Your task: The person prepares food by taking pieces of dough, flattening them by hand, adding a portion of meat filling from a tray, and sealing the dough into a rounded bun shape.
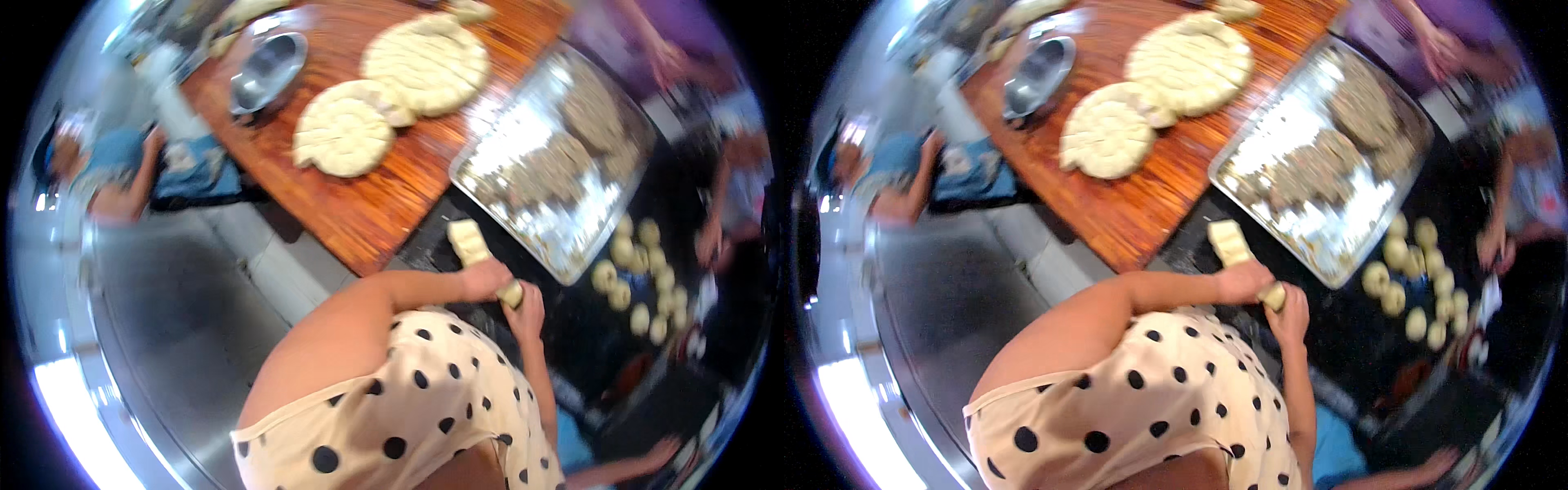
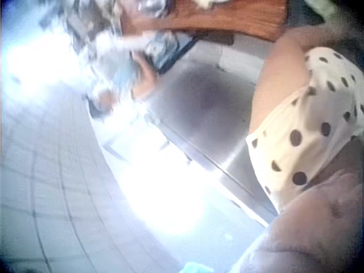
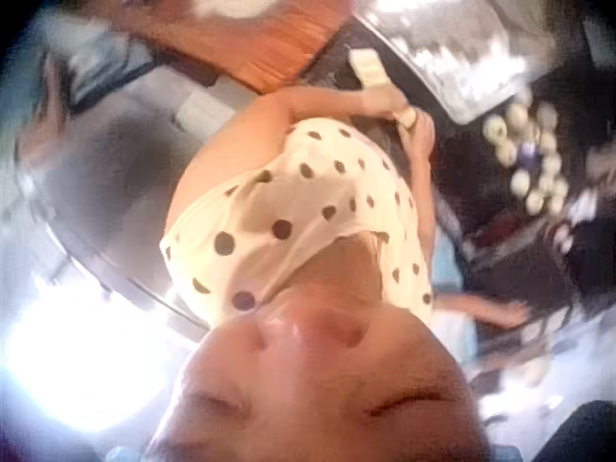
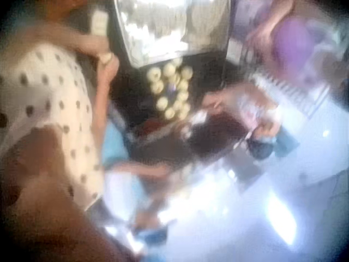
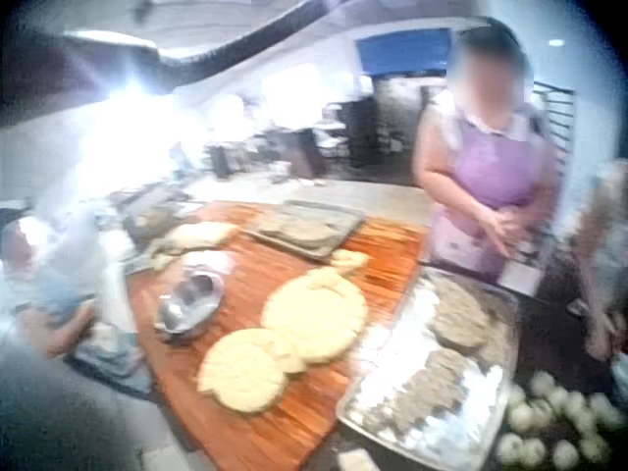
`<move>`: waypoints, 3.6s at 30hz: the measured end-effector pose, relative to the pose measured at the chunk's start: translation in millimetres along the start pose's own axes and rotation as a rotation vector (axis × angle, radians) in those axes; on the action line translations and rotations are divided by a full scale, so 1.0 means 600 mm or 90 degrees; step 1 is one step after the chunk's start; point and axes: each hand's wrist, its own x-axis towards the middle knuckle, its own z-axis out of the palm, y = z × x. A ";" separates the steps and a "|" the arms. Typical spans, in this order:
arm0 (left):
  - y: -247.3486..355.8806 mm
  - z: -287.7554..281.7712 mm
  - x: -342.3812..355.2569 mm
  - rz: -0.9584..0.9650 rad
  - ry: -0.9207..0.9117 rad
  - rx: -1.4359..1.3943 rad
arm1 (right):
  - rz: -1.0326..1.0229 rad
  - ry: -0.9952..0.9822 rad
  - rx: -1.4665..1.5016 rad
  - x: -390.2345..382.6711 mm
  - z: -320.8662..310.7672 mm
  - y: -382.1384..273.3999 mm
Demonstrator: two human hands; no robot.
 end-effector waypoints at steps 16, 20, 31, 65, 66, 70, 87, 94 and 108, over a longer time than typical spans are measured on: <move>0.022 -0.042 0.010 0.077 -0.030 0.017 | 0.567 0.208 -0.099 -0.114 -0.060 0.103; 0.032 -0.053 0.021 0.084 -0.029 -0.040 | 0.655 0.381 -0.112 -0.081 0.002 0.143; 0.038 -0.062 0.028 0.005 -0.018 -0.144 | 0.603 0.309 -0.320 -0.043 0.025 0.132; 0.064 -0.123 -0.010 -0.027 -0.032 -0.189 | 0.443 0.307 -0.271 -0.039 0.029 0.120; 0.065 -0.117 -0.014 -0.026 -0.043 -0.184 | 0.428 0.284 -0.273 -0.056 0.030 0.123; 0.061 -0.101 -0.013 -0.027 -0.054 -0.195 | 0.407 0.268 -0.297 -0.050 0.010 0.124; 0.086 -0.093 -0.014 -0.064 -0.047 -0.258 | 0.535 0.542 -0.024 -0.140 0.006 0.134; 0.083 -0.091 0.001 -0.046 -0.088 -0.246 | 0.661 0.546 0.205 -0.180 0.043 0.147; 0.060 -0.065 0.052 -0.278 -0.081 -0.865 | 0.408 0.179 0.752 -0.089 -0.124 -0.023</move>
